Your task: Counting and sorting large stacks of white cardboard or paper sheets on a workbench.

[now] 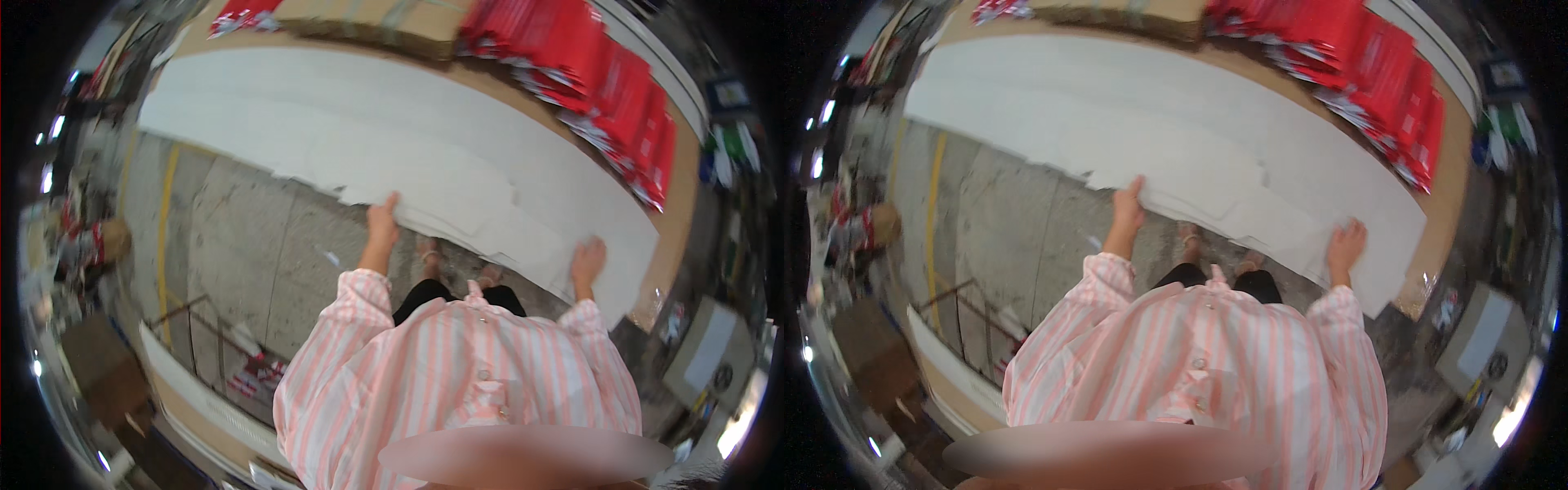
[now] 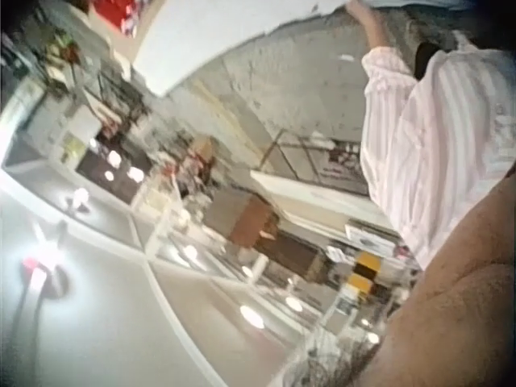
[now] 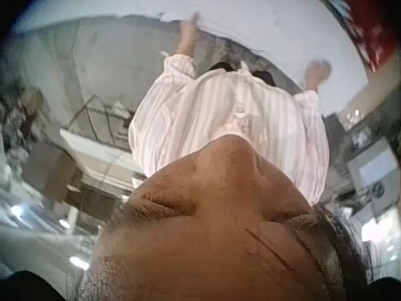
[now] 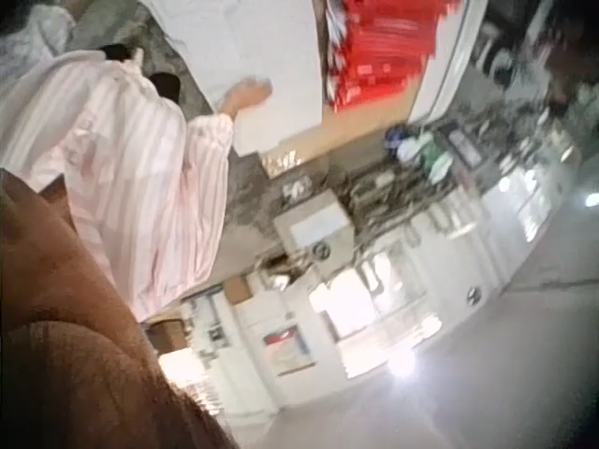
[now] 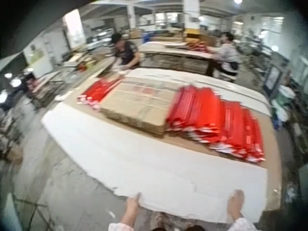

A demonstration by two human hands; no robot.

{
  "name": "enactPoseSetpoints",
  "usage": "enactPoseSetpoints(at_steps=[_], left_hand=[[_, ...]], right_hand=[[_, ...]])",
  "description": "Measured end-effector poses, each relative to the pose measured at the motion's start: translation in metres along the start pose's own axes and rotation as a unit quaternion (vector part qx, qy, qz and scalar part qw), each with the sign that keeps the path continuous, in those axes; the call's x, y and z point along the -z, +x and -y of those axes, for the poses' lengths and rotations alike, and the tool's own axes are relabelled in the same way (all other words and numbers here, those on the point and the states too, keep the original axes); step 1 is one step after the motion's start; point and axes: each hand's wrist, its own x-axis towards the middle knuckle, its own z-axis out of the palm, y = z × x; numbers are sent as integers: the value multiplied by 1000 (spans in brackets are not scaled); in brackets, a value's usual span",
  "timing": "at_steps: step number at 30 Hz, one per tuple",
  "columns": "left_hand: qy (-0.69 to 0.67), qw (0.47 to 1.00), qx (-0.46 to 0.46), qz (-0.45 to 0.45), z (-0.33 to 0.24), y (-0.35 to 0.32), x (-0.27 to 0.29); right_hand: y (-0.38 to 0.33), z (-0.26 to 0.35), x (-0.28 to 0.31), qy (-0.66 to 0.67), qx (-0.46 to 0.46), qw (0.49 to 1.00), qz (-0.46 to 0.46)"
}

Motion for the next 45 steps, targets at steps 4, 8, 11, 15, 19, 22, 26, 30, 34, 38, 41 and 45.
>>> enactPoseSetpoints(at_steps=[4,8,11,15,19,22,26,30,34,38,41,45], left_hand=[[117,975,156,105,-41,-15,18],[317,946,-10,64,-74,3,36],[406,885,-225,-25,-90,31,25],[498,794,-335,-95,-89,57,7],[547,762,-334,-87,-87,61,-7],[570,764,-289,-89,-87,63,-11],[552,786,-265,-92,-96,75,-8],[503,791,-338,-85,-95,72,-11],[527,775,-339,-80,-88,73,-14],[519,795,-300,-96,-90,70,-19],[524,794,-290,-107,-88,66,-22],[535,787,-274,-140,-85,68,-28]], right_hand=[[-5,-13,-3,-7,8,1000,-16],[-4,-9,-3,-6,-11,1000,19],[-1,-5,0,7,-16,999,47],[1,-14,1,4,-19,997,79],[5,-21,0,-1,-17,995,103],[5,-23,-1,6,-20,993,114],[7,-24,-1,7,-20,992,120],[4,-21,1,18,-28,992,123],[4,-22,-4,25,-33,992,116],[1,-23,-9,16,-53,993,105],[1,-21,-8,20,-52,994,96],[0,-15,-7,14,-55,994,93]])
